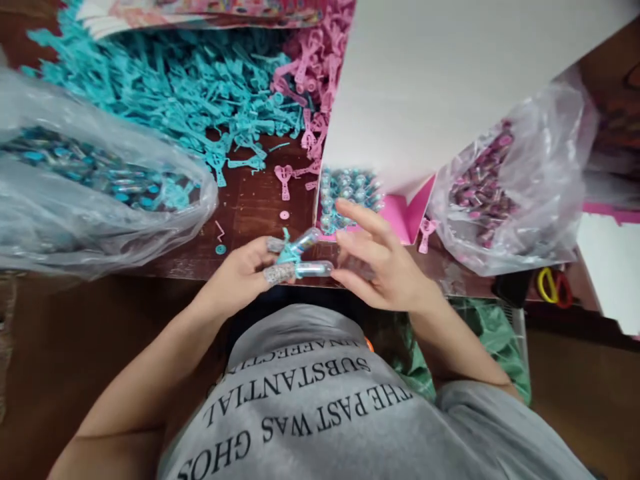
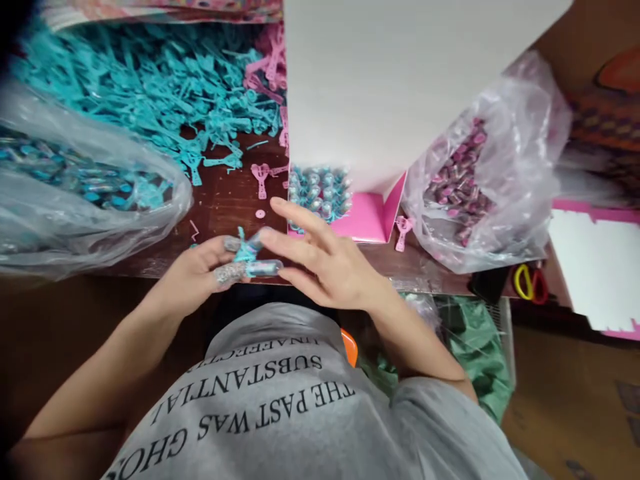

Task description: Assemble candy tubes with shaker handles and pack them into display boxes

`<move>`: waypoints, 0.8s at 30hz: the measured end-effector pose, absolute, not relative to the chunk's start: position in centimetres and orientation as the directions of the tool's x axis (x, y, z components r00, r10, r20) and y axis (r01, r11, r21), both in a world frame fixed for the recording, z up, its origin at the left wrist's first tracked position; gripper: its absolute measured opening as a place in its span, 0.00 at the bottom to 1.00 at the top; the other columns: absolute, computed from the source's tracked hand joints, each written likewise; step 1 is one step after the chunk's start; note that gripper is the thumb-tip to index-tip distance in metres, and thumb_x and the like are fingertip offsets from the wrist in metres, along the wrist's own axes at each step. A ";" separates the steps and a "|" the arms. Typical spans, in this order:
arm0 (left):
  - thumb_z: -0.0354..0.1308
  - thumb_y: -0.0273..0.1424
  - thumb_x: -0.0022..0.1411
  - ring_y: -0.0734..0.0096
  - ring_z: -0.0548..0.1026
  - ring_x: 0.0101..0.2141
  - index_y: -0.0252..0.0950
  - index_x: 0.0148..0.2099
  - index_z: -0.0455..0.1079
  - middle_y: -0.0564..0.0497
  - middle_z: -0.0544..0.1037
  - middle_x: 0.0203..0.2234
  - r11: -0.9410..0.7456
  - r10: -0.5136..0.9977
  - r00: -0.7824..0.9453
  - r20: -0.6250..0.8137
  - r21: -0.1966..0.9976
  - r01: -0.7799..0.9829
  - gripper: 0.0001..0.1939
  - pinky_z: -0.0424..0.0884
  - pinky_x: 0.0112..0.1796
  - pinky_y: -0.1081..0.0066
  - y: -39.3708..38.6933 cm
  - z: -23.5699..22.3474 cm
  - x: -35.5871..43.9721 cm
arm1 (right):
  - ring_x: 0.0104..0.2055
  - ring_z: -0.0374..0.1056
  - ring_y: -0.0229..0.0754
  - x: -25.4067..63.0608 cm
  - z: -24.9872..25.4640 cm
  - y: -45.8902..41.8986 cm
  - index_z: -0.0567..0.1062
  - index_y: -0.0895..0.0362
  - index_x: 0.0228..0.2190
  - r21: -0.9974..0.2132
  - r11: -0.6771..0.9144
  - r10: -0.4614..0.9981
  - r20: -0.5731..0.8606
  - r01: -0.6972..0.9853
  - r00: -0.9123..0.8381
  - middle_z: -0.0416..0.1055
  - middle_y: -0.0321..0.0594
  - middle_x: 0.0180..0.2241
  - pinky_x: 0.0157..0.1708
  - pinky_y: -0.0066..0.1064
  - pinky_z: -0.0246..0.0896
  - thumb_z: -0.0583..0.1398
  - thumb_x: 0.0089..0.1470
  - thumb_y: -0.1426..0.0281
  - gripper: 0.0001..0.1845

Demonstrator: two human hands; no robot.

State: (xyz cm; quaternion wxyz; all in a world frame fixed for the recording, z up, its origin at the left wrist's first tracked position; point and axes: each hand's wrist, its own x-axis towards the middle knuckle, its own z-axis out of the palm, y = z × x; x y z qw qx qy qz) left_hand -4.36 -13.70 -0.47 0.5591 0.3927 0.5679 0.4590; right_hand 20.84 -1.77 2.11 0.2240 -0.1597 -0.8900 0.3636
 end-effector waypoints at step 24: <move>0.52 0.32 0.75 0.53 0.64 0.73 0.41 0.53 0.75 0.49 0.73 0.68 -0.452 0.891 0.366 0.268 0.464 0.762 0.12 0.44 0.74 0.40 -0.3 -3.9 1.9 | 0.29 0.71 0.44 26.7 -1.3 5.0 0.82 0.53 0.38 -0.187 0.767 0.636 0.097 0.613 -0.766 0.80 0.46 0.34 0.27 0.37 0.50 0.56 0.72 0.55 0.20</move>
